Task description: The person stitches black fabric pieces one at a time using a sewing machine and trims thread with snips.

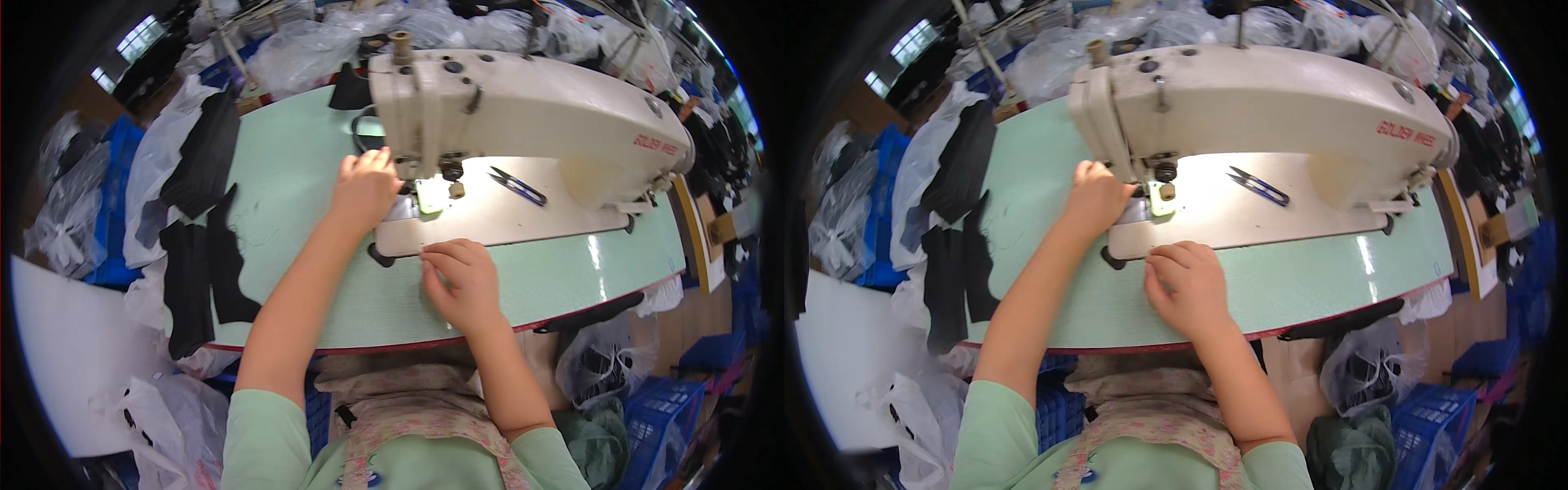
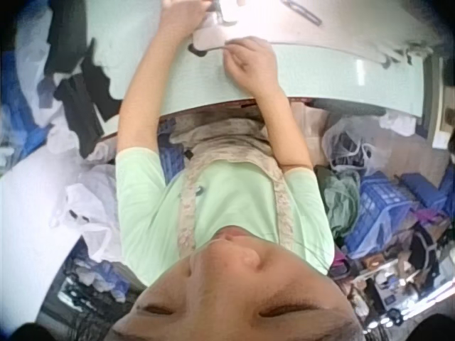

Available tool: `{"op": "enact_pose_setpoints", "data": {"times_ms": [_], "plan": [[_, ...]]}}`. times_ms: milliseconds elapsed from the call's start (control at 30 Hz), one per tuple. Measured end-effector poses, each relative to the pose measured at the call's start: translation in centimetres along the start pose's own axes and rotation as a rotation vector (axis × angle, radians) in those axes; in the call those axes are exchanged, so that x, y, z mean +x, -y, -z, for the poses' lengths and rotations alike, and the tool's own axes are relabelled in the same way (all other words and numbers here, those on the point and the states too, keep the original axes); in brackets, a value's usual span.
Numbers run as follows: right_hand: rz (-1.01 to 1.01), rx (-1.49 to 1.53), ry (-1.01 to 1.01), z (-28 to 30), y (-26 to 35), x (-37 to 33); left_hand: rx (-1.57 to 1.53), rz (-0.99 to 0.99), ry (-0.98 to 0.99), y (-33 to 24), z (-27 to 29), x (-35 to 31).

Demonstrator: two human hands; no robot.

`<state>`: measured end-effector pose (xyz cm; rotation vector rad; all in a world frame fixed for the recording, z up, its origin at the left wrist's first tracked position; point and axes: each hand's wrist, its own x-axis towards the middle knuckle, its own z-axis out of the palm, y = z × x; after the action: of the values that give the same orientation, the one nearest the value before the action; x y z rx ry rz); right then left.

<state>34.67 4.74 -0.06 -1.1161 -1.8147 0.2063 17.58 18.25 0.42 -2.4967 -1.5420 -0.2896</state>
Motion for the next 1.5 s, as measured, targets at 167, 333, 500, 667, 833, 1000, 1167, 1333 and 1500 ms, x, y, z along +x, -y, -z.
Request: {"op": "enact_pose_setpoints", "data": {"times_ms": [167, 333, 500, 667, 833, 1000, 1167, 1333, 1500], "plan": [[-0.022, -0.015, -0.004, 0.4, 0.0, 0.1, -0.185, -0.102, -0.100, 1.3, 1.1, -2.3], [-0.036, 0.019, 0.000, 0.3, 0.3, 0.1, 0.082, 0.631, -0.270, 13.7, 4.6, -10.5], [-0.004, 0.016, 0.020, 0.0, 0.2, 0.2, 0.085, 0.902, 0.192, 18.0, 6.2, -15.0], [-0.020, 0.037, 0.018, 0.2, -0.1, 0.1, -0.069, 0.986, -0.100, 21.0, 7.6, -17.0], [-0.005, 0.034, 0.006, 0.1, 0.0, 0.1, 0.005, 0.902, 0.119, 17.0, 6.7, -15.0], [-0.038, 0.067, -0.005, 0.5, 0.1, 0.1, -0.067, 0.879, -0.090, 20.9, 7.3, -17.4], [-0.017, 0.067, 0.019, 0.4, -0.1, 0.0, -0.281, 0.825, -0.412, 20.9, 15.1, -18.9], [0.036, 0.062, -0.012, 0.5, 0.1, 0.1, -0.774, 0.519, -0.178, 12.9, 16.8, -16.8], [0.187, 0.059, -0.018, 0.8, 1.3, 0.2, -0.497, 0.130, 0.238, 5.2, 11.6, -13.3]]}}
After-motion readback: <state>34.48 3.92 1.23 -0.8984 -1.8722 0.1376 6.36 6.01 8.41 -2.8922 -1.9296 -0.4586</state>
